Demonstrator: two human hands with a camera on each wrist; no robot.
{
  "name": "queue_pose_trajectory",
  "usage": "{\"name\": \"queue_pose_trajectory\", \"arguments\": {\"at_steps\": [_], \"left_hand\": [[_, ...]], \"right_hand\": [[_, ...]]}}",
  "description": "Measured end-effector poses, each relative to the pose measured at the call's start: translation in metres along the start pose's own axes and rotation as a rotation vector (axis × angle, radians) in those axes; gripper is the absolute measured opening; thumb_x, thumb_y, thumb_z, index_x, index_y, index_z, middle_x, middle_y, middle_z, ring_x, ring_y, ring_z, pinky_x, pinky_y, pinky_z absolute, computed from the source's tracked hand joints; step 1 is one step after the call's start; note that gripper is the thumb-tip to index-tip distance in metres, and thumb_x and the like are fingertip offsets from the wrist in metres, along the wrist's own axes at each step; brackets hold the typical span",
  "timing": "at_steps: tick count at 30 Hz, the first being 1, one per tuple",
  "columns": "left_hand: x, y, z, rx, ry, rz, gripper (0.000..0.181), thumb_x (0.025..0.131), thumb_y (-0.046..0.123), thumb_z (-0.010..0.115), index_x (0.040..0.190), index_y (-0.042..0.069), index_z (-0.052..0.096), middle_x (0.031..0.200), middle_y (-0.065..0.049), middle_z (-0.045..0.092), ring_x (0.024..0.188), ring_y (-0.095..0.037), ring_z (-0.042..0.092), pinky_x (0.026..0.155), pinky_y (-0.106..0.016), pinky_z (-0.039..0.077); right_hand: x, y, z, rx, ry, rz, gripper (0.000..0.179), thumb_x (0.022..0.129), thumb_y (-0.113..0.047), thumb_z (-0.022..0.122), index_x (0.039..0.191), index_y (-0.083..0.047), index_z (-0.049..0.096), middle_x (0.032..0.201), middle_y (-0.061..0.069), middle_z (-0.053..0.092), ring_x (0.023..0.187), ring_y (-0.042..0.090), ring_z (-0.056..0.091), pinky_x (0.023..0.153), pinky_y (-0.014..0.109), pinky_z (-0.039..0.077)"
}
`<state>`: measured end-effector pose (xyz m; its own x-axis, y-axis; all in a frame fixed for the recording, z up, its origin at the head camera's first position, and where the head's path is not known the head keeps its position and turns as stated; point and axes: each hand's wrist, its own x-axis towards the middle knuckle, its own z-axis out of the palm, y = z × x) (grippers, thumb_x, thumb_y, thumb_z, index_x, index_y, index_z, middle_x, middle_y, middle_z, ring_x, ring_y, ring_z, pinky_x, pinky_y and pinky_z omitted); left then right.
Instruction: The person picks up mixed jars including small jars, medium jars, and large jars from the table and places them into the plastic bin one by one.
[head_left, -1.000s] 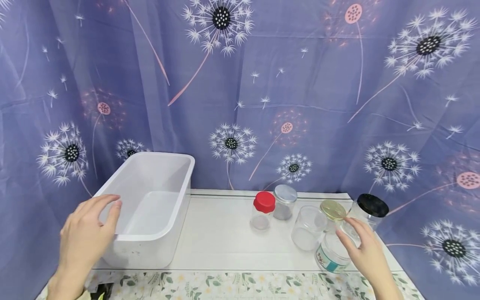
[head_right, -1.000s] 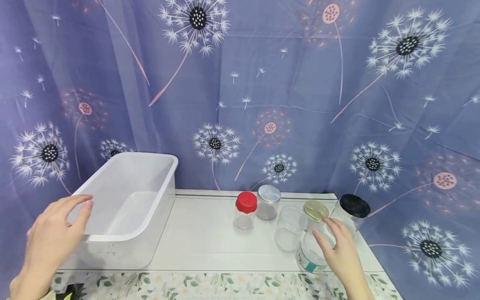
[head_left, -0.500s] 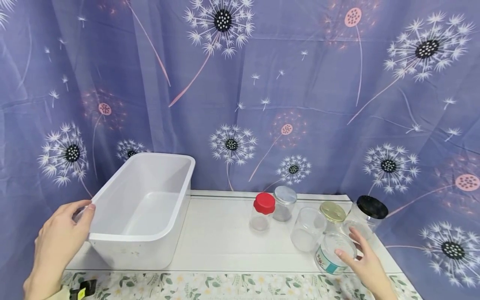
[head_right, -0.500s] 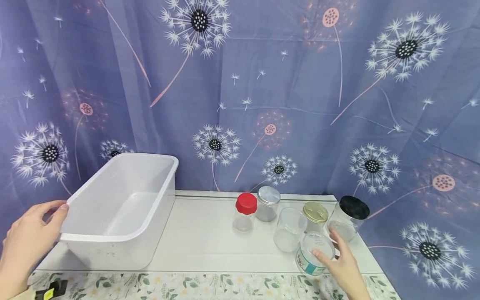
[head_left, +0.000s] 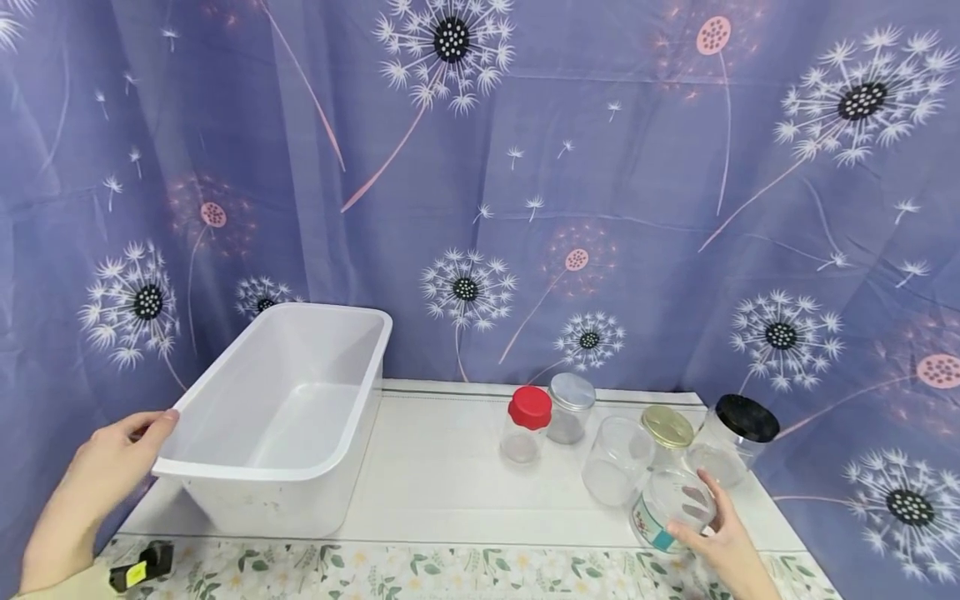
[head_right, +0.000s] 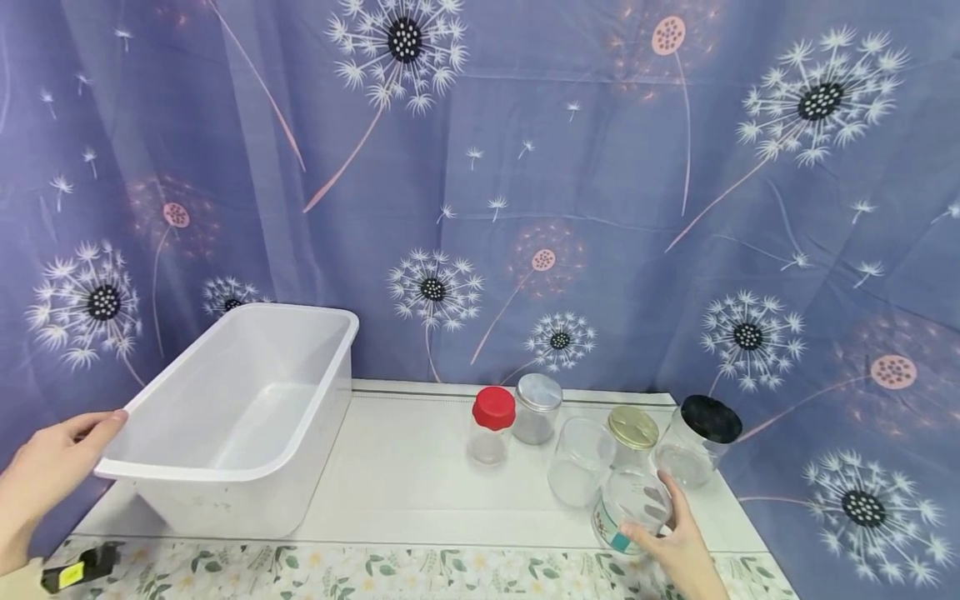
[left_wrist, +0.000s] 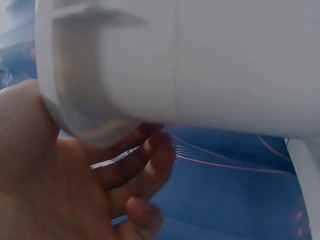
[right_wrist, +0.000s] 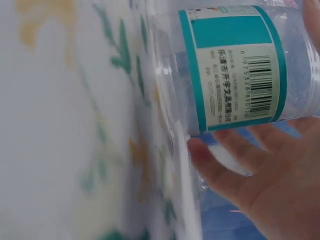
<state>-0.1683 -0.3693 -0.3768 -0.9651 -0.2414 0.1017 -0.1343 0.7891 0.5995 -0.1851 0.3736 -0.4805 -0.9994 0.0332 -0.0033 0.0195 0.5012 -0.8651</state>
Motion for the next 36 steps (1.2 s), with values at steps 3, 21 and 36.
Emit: {"name": "queue_pose_trajectory", "arguments": {"at_steps": [3,21,36], "left_hand": [[0.004,-0.010,-0.001,-0.067,-0.031,0.029,0.071,0.104,0.048,0.033,0.133,-0.016,0.044,0.123,-0.040,0.051,0.109,-0.057,0.047,0.080,-0.062,0.039],[0.011,-0.028,0.003,-0.273,-0.078,0.056,0.057,0.104,0.042,0.045,0.118,-0.011,0.058,0.088,0.013,0.064,0.079,0.003,0.050,0.062,-0.021,0.041],[0.011,-0.031,0.003,-0.319,-0.052,0.065,0.041,0.103,0.038,0.047,0.102,0.001,0.066,0.076,0.004,0.064,0.073,-0.006,0.054,0.063,-0.024,0.042]], "right_hand": [[0.000,0.005,0.002,0.068,-0.011,0.030,0.097,0.096,-0.021,0.066,0.155,-0.007,-0.008,0.146,0.032,0.027,0.128,0.051,0.036,0.090,0.051,0.047],[-0.004,0.006,0.003,0.048,-0.019,0.117,0.097,0.092,-0.023,0.071,0.147,0.000,-0.007,0.142,0.031,0.027,0.121,0.040,0.046,0.081,0.031,0.051],[-0.001,-0.028,0.012,0.011,-0.114,0.085,0.097,0.092,-0.027,0.070,0.152,-0.001,-0.002,0.147,0.033,0.023,0.128,0.053,0.035,0.088,0.047,0.048]]}}
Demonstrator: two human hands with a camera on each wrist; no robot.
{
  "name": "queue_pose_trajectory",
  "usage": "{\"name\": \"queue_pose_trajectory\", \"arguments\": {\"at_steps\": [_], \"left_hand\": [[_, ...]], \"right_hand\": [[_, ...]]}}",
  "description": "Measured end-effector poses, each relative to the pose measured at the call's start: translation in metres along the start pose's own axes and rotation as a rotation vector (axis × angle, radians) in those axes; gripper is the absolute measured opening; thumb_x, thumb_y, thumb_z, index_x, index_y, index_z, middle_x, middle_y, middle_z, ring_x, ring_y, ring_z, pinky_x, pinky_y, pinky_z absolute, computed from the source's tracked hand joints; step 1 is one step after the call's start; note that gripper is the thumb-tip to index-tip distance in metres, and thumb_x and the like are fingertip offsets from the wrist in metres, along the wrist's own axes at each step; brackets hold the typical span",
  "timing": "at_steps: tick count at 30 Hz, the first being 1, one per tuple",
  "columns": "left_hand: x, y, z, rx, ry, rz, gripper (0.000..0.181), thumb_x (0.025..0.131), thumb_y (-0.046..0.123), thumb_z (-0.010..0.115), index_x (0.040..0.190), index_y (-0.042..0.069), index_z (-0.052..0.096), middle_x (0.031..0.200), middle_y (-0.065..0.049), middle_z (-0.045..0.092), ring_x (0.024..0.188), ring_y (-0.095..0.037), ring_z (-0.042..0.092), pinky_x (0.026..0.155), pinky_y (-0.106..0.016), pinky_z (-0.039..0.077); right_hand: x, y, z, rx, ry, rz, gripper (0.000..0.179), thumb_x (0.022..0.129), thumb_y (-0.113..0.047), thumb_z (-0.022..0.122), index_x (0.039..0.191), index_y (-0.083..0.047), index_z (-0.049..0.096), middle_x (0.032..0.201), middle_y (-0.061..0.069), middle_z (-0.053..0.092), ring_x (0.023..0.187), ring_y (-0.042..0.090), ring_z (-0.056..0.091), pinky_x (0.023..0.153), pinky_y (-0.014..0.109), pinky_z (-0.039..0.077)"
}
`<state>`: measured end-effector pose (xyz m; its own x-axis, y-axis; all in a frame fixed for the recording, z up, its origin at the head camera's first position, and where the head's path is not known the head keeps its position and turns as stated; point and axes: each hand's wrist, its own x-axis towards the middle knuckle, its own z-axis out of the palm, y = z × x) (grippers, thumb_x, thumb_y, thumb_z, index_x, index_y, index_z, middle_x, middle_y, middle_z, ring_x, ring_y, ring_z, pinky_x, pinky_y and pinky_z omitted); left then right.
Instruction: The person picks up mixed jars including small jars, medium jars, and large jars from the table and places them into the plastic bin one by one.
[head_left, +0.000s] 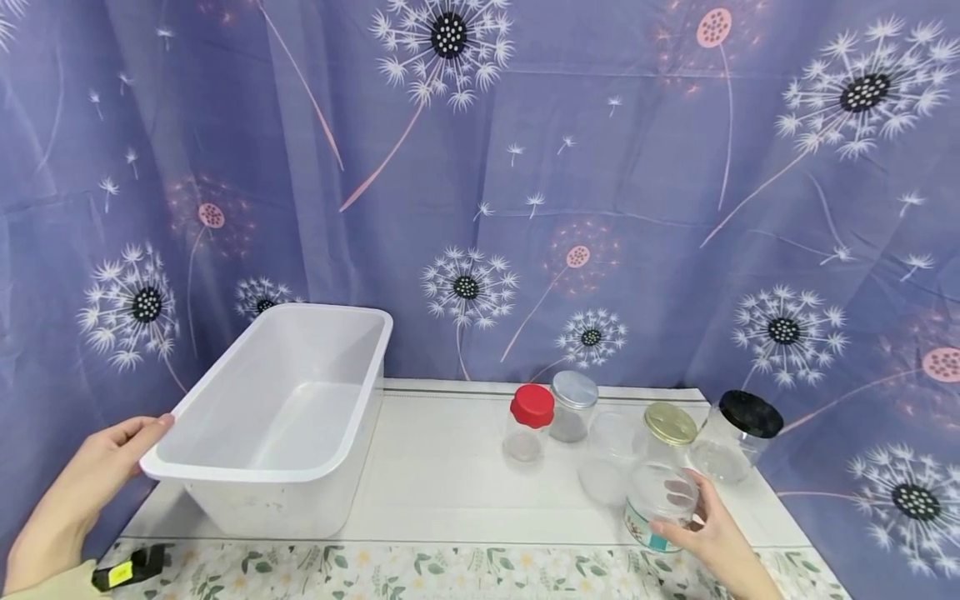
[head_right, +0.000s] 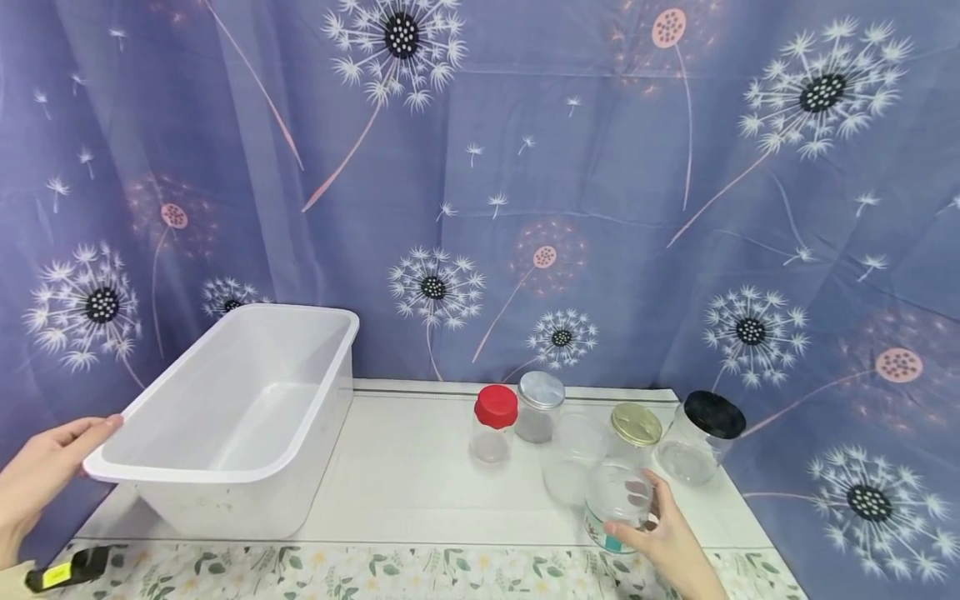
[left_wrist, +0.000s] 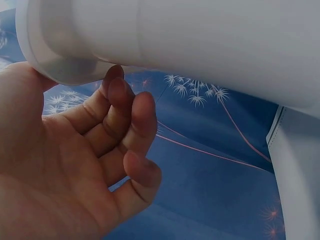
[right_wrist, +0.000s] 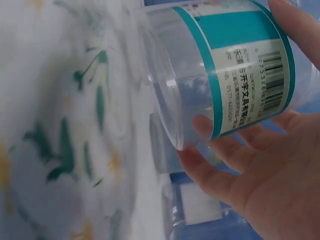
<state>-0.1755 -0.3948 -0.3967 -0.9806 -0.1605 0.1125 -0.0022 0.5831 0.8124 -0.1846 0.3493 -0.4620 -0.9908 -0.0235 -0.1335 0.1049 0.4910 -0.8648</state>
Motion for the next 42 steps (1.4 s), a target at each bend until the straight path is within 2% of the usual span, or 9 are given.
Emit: {"name": "queue_pose_trajectory", "arguments": {"at_steps": [5,9,14,17,19,27,31,34,42], "left_hand": [[-0.002,0.000,0.000,0.014,0.012,0.006,0.040,0.104,0.036,0.048,0.101,0.001,0.066,0.076,0.005,0.064,0.072,-0.005,0.054,0.062,-0.023,0.042],[-0.003,0.000,0.001,0.001,0.016,0.013,0.041,0.104,0.035,0.049,0.102,-0.003,0.065,0.075,0.006,0.064,0.071,-0.006,0.053,0.062,-0.024,0.041],[-0.003,-0.001,0.001,-0.006,0.018,0.016,0.038,0.103,0.035,0.049,0.101,0.001,0.067,0.074,0.006,0.063,0.070,-0.007,0.052,0.062,-0.024,0.039],[-0.003,-0.001,0.001,0.001,0.022,0.015,0.039,0.103,0.035,0.049,0.101,0.001,0.066,0.074,0.006,0.063,0.070,-0.007,0.051,0.062,-0.024,0.039],[-0.003,-0.002,0.002,0.004,0.020,0.013,0.042,0.103,0.036,0.049,0.103,-0.003,0.065,0.074,0.006,0.063,0.070,-0.007,0.051,0.062,-0.025,0.039],[-0.005,-0.001,0.001,-0.014,0.027,0.014,0.034,0.103,0.037,0.050,0.097,0.008,0.067,0.067,0.004,0.056,0.066,-0.011,0.048,0.060,-0.029,0.036],[-0.004,0.000,0.001,-0.019,0.030,0.021,0.033,0.103,0.038,0.050,0.095,0.011,0.068,0.067,0.003,0.055,0.066,-0.012,0.048,0.061,-0.030,0.035],[-0.004,0.000,0.001,-0.026,0.028,0.017,0.035,0.103,0.038,0.050,0.095,0.009,0.067,0.066,0.003,0.054,0.066,-0.012,0.049,0.061,-0.029,0.035],[-0.004,0.003,0.002,0.018,0.021,-0.003,0.051,0.103,0.040,0.048,0.108,-0.010,0.061,0.070,0.002,0.058,0.068,-0.011,0.050,0.061,-0.026,0.039]], "right_hand": [[-0.002,-0.014,0.006,-0.005,-0.033,-0.067,0.090,0.091,-0.022,0.071,0.152,-0.005,0.008,0.145,0.027,0.033,0.125,0.043,0.043,0.090,0.048,0.047],[-0.008,-0.027,0.006,-0.070,-0.007,-0.134,0.091,0.090,-0.023,0.073,0.153,-0.005,0.010,0.144,0.024,0.038,0.127,0.039,0.043,0.093,0.049,0.045],[-0.013,-0.046,0.003,-0.169,0.039,-0.238,0.091,0.087,-0.023,0.077,0.153,-0.005,0.016,0.140,0.021,0.045,0.116,0.000,0.046,0.088,0.037,0.047],[-0.015,-0.056,0.002,-0.212,0.054,-0.305,0.091,0.085,-0.022,0.079,0.152,-0.007,0.019,0.140,0.020,0.043,0.111,-0.011,0.039,0.088,0.030,0.047],[-0.016,-0.065,0.003,-0.235,0.069,-0.356,0.091,0.083,-0.022,0.081,0.152,-0.009,0.022,0.139,0.017,0.044,0.113,-0.008,0.040,0.089,0.029,0.046],[-0.007,-0.114,0.013,-0.276,0.099,-0.574,0.092,0.075,-0.023,0.087,0.150,-0.021,0.034,0.135,0.005,0.051,0.118,0.018,0.051,0.094,0.031,0.043],[0.006,-0.139,0.025,-0.266,0.065,-0.605,0.092,0.075,-0.031,0.087,0.150,-0.025,0.035,0.138,0.004,0.050,0.117,0.027,0.054,0.093,0.047,0.045],[0.018,-0.158,0.038,-0.244,0.030,-0.654,0.093,0.073,-0.033,0.089,0.149,-0.024,0.036,0.136,0.002,0.052,0.116,0.028,0.055,0.093,0.053,0.044],[0.045,-0.206,0.083,-0.264,-0.014,-0.762,0.096,0.068,-0.038,0.090,0.148,-0.026,0.038,0.134,-0.004,0.052,0.115,0.019,0.054,0.093,0.049,0.044]]}}
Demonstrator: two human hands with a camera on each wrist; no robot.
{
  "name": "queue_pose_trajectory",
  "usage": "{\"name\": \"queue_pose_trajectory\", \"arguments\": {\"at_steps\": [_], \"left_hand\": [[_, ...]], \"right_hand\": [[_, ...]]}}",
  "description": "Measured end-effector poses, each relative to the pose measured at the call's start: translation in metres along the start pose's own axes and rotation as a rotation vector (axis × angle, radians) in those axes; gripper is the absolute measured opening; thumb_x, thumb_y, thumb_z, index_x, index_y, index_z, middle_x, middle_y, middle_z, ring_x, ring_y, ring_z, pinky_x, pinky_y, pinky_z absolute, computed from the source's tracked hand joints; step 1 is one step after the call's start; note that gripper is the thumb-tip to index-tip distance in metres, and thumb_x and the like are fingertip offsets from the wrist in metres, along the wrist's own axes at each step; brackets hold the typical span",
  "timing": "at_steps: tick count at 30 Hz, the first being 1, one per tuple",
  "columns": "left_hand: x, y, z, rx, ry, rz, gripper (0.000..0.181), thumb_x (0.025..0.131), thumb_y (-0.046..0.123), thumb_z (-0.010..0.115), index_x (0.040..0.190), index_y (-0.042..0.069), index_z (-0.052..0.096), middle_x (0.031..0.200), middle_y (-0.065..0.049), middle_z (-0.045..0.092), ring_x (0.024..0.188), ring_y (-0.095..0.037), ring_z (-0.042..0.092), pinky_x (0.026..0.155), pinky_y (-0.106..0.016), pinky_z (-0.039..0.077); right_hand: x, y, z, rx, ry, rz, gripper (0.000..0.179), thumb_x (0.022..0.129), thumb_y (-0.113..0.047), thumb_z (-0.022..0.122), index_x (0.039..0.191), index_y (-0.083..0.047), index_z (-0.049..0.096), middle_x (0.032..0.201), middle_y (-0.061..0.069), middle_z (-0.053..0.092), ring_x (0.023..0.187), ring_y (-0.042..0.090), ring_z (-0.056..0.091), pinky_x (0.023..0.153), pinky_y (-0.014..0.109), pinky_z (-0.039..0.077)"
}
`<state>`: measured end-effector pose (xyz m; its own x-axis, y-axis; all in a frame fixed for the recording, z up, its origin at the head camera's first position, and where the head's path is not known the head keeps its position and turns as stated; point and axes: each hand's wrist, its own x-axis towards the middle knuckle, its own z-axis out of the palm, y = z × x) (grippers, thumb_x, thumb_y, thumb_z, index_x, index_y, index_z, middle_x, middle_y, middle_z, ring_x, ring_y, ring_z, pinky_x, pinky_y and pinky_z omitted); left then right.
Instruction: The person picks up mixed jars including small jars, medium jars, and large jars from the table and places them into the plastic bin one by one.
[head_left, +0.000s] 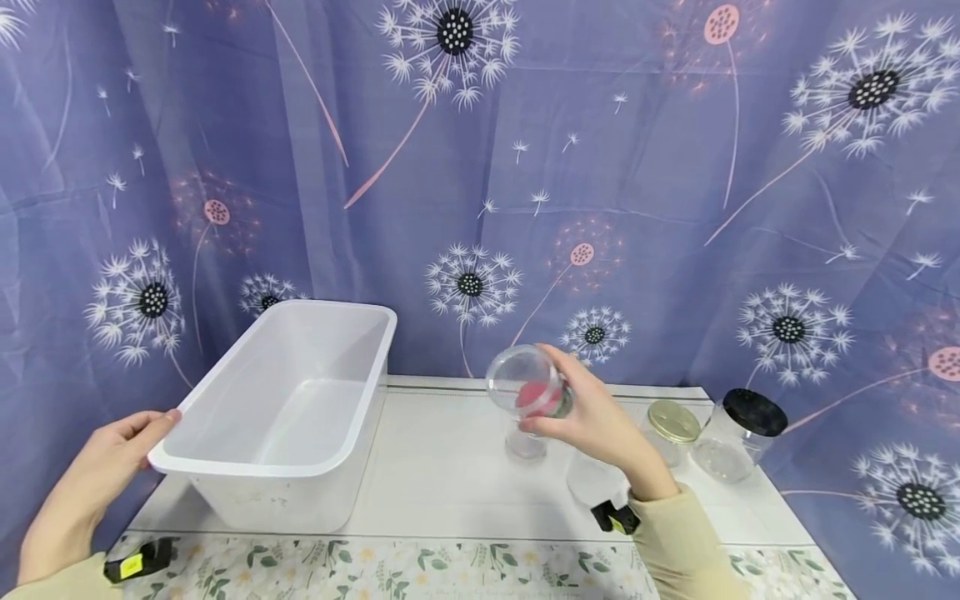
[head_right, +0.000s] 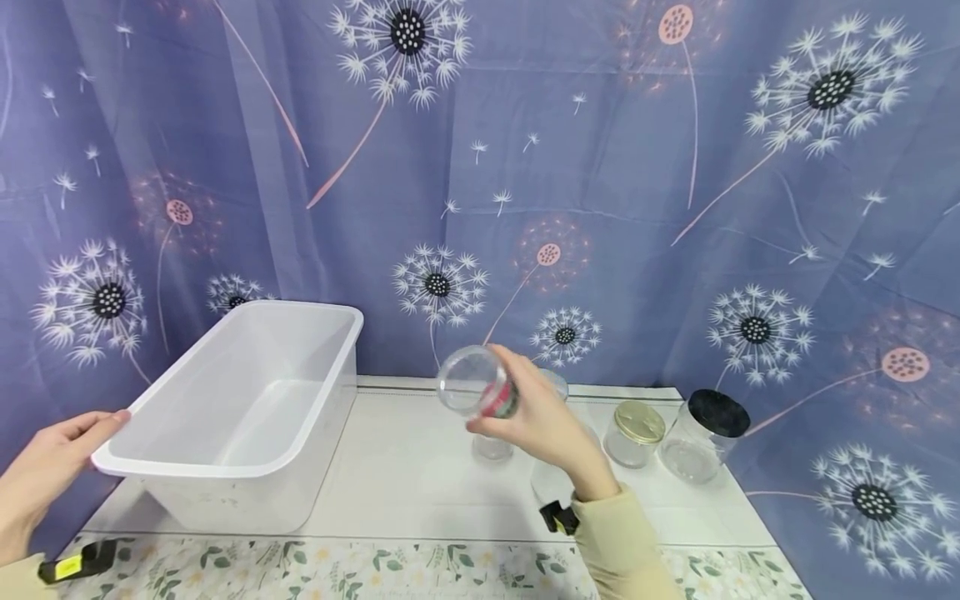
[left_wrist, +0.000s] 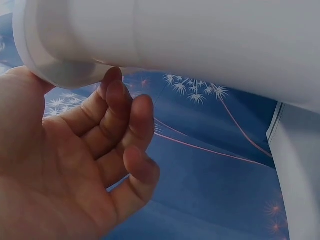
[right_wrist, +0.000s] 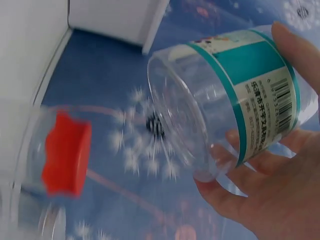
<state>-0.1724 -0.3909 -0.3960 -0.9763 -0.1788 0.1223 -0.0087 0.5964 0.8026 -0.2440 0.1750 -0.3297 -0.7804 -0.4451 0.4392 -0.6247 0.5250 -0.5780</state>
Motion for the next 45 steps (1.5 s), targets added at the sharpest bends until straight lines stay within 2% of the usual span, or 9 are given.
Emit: {"name": "queue_pose_trajectory", "arguments": {"at_steps": [5,13,17,21,23,29,36,40,45], "left_hand": [[-0.001,-0.001,0.001,-0.006,0.015,0.004,0.048,0.103,0.036,0.048,0.106,-0.010,0.062,0.068,0.003,0.056,0.065,-0.011,0.050,0.060,-0.027,0.039],[-0.004,-0.002,0.005,-0.049,0.034,0.004,0.032,0.103,0.033,0.051,0.092,0.009,0.069,0.068,0.006,0.057,0.065,-0.009,0.051,0.059,-0.026,0.040],[-0.003,-0.002,0.004,-0.042,0.030,0.006,0.033,0.103,0.034,0.050,0.093,0.009,0.069,0.069,0.006,0.058,0.066,-0.008,0.051,0.060,-0.026,0.040],[-0.001,-0.001,0.003,-0.056,0.030,0.002,0.026,0.102,0.034,0.051,0.089,0.021,0.069,0.069,0.007,0.059,0.065,-0.008,0.052,0.059,-0.027,0.041],[0.000,0.000,0.003,-0.051,0.031,-0.007,0.028,0.102,0.035,0.051,0.092,0.017,0.070,0.070,0.007,0.060,0.065,-0.008,0.052,0.059,-0.027,0.042],[0.001,0.000,0.004,-0.001,0.037,-0.037,0.054,0.103,0.038,0.049,0.108,-0.014,0.060,0.072,0.007,0.061,0.065,-0.007,0.052,0.058,-0.027,0.042],[0.002,-0.004,0.002,-0.016,0.054,-0.024,0.039,0.103,0.037,0.050,0.097,0.002,0.068,0.072,0.009,0.062,0.065,-0.006,0.054,0.057,-0.027,0.045],[0.002,-0.003,0.003,-0.007,0.045,-0.026,0.043,0.103,0.037,0.049,0.099,-0.002,0.066,0.073,0.009,0.063,0.065,-0.005,0.055,0.058,-0.026,0.045],[0.001,-0.003,0.004,-0.034,0.046,-0.006,0.027,0.102,0.036,0.050,0.089,0.022,0.069,0.072,0.009,0.062,0.065,-0.006,0.054,0.058,-0.025,0.044]], "right_hand": [[0.030,-0.020,0.028,-0.093,-0.056,-0.074,0.100,0.066,-0.036,0.091,0.149,-0.018,0.037,0.134,0.002,0.052,0.117,0.021,0.050,0.096,0.050,0.043],[0.063,-0.061,0.062,-0.294,-0.133,-0.131,0.097,0.069,-0.046,0.085,0.149,-0.022,0.037,0.130,0.005,0.053,0.116,0.021,0.047,0.094,0.046,0.041],[0.079,-0.078,0.075,-0.321,-0.138,-0.152,0.095,0.069,-0.047,0.085,0.148,-0.023,0.039,0.130,0.004,0.053,0.114,0.020,0.047,0.090,0.044,0.042],[0.093,-0.093,0.088,-0.389,-0.110,-0.168,0.095,0.069,-0.048,0.085,0.148,-0.021,0.039,0.129,0.006,0.053,0.113,0.022,0.048,0.089,0.044,0.042],[0.099,-0.100,0.095,-0.427,-0.091,-0.164,0.095,0.069,-0.048,0.085,0.147,-0.021,0.039,0.127,0.007,0.053,0.112,0.023,0.047,0.090,0.044,0.042],[0.117,-0.126,0.116,-0.518,-0.086,-0.168,0.093,0.071,-0.052,0.083,0.147,-0.022,0.038,0.126,0.006,0.051,0.113,0.023,0.046,0.090,0.041,0.042],[0.131,-0.150,0.147,-0.712,-0.128,-0.215,0.092,0.072,-0.061,0.079,0.144,-0.025,0.036,0.118,0.002,0.050,0.111,0.021,0.045,0.084,0.038,0.039],[0.136,-0.158,0.160,-0.765,-0.156,-0.217,0.088,0.072,-0.063,0.077,0.142,-0.027,0.037,0.110,0.000,0.049,0.098,0.017,0.044,0.076,0.034,0.036],[0.141,-0.164,0.173,-0.767,-0.195,-0.166,0.087,0.073,-0.064,0.075,0.143,-0.030,0.036,0.108,-0.002,0.049,0.096,0.015,0.042,0.073,0.033,0.034]]}}
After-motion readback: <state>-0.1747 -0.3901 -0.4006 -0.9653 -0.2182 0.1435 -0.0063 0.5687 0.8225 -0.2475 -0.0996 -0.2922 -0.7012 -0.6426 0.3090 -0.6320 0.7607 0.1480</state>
